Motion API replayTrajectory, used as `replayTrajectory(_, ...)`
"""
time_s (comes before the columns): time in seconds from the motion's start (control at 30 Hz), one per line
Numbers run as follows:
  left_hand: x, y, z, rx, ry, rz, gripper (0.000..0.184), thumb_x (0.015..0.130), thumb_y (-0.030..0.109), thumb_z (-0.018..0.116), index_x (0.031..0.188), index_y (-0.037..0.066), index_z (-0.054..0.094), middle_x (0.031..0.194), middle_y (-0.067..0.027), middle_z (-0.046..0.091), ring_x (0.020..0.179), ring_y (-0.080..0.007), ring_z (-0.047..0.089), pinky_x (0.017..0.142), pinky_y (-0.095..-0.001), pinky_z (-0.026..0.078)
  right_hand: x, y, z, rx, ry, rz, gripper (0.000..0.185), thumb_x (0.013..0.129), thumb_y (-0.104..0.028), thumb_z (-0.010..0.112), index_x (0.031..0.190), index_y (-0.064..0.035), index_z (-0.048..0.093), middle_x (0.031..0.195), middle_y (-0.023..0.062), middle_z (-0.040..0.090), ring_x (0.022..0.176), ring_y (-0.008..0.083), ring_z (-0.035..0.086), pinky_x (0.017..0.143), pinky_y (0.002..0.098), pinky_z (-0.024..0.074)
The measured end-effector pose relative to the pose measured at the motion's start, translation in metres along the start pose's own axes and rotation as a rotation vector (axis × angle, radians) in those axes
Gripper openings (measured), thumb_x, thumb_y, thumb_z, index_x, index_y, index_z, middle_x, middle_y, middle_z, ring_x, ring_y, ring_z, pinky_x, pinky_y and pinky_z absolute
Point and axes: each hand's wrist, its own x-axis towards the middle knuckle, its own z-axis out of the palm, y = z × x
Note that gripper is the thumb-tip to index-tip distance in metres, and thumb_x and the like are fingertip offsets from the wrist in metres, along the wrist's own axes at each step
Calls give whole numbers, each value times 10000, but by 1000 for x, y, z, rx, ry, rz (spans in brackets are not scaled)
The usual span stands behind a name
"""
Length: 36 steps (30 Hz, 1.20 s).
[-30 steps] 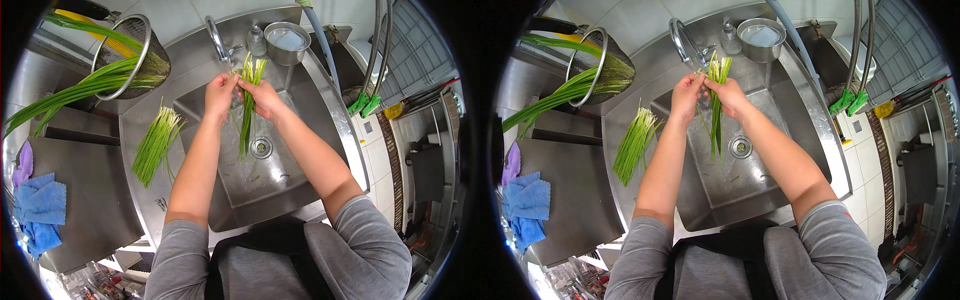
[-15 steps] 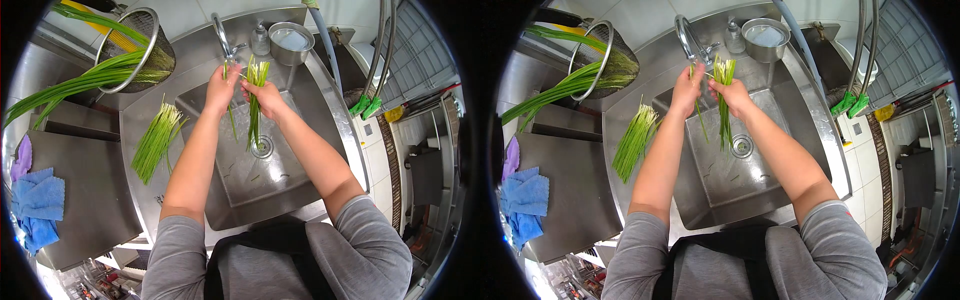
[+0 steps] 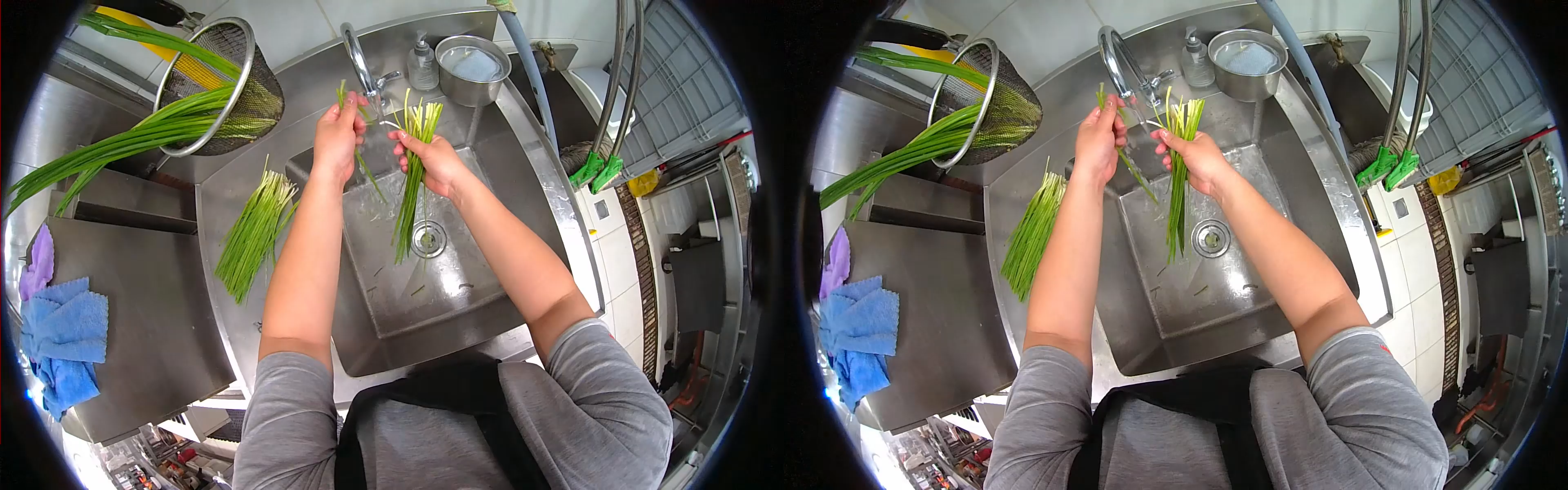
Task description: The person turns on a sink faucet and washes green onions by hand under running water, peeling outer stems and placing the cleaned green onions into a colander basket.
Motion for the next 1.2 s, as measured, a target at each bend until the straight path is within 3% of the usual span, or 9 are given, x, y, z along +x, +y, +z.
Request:
replayTrajectory(0.13, 3, -29, -6, 374, 114, 130, 262, 905, 320, 543, 863, 77, 631, 733, 28, 555, 621, -62, 408, 567, -225, 353, -3, -6, 3, 45, -31, 9, 279, 924, -286, 509, 1028, -50, 615, 790, 17, 569, 661, 118, 503, 606, 259, 429)
replayTrajectory(0.23, -7, -29, 0, 312, 13, 1, 249, 903, 338, 550, 883, 96, 606, 627, 57, 442, 567, -37, 380, 478, -195, 296, -2, -10, 6, 81, -18, 6, 292, 933, -299, 480, 1026, -58, 616, 807, 32, 586, 692, 123, 529, 623, 270, 433)
replayTrajectory(0.4, -18, -33, 24, 75, -193, 38, 245, 904, 262, 561, 946, 26, 612, 729, 15, 564, 615, -60, 460, 554, -233, 390, 4, -6, 6, 73, -2, -8, 289, 931, -289, 480, 1039, -50, 603, 832, 38, 613, 747, 131, 560, 653, 281, 444)
replayTrajectory(0.63, -7, -22, 15, -87, -66, -71, 226, 915, 226, 534, 993, 22, 588, 763, -19, 568, 612, -73, 476, 573, -248, 404, -4, -9, 8, -47, -74, 33, 317, 939, -269, 467, 1132, -41, 572, 971, 77, 635, 847, 151, 581, 716, 283, 447)
replayTrajectory(0.7, 6, -31, 11, -216, 75, 54, 220, 914, 223, 533, 1008, 30, 579, 788, -34, 567, 570, -84, 477, 550, -266, 425, -5, -3, 7, -68, -40, -1, 306, 933, -261, 475, 1100, -31, 589, 971, 80, 640, 855, 152, 583, 719, 289, 449)
replayTrajectory(0.8, 5, -40, 14, 106, 58, 112, 253, 912, 262, 531, 982, 27, 589, 753, -29, 565, 528, -86, 476, 507, -264, 424, 0, 7, 2, -146, -40, -59, 306, 929, -244, 482, 1085, -9, 599, 1005, 91, 638, 898, 166, 585, 749, 308, 458)
replayTrajectory(0.97, -16, -19, 30, 143, -62, 6, 313, 904, 346, 527, 947, 52, 628, 653, 22, 508, 484, -72, 386, 475, -221, 363, -4, 6, 0, -169, -71, -30, 308, 931, -217, 484, 1097, 22, 585, 1069, 105, 621, 970, 204, 584, 807, 336, 474)
replayTrajectory(1.1, -6, -16, 19, 164, -102, -44, 260, 932, 327, 491, 995, 93, 588, 791, -1, 569, 550, -62, 348, 528, -188, 320, -10, 6, -8, -71, -98, 52, 330, 930, -236, 493, 1119, 27, 553, 1070, 109, 613, 965, 207, 585, 801, 327, 487)
replayTrajectory(1.2, -8, -18, 26, 208, -348, 141, 262, 950, 360, 440, 958, 111, 522, 801, 18, 540, 722, -82, 407, 677, -246, 374, -12, 11, -19, -22, -90, 125, 353, 928, -258, 500, 1140, 22, 534, 1067, 112, 610, 958, 209, 585, 786, 319, 491)
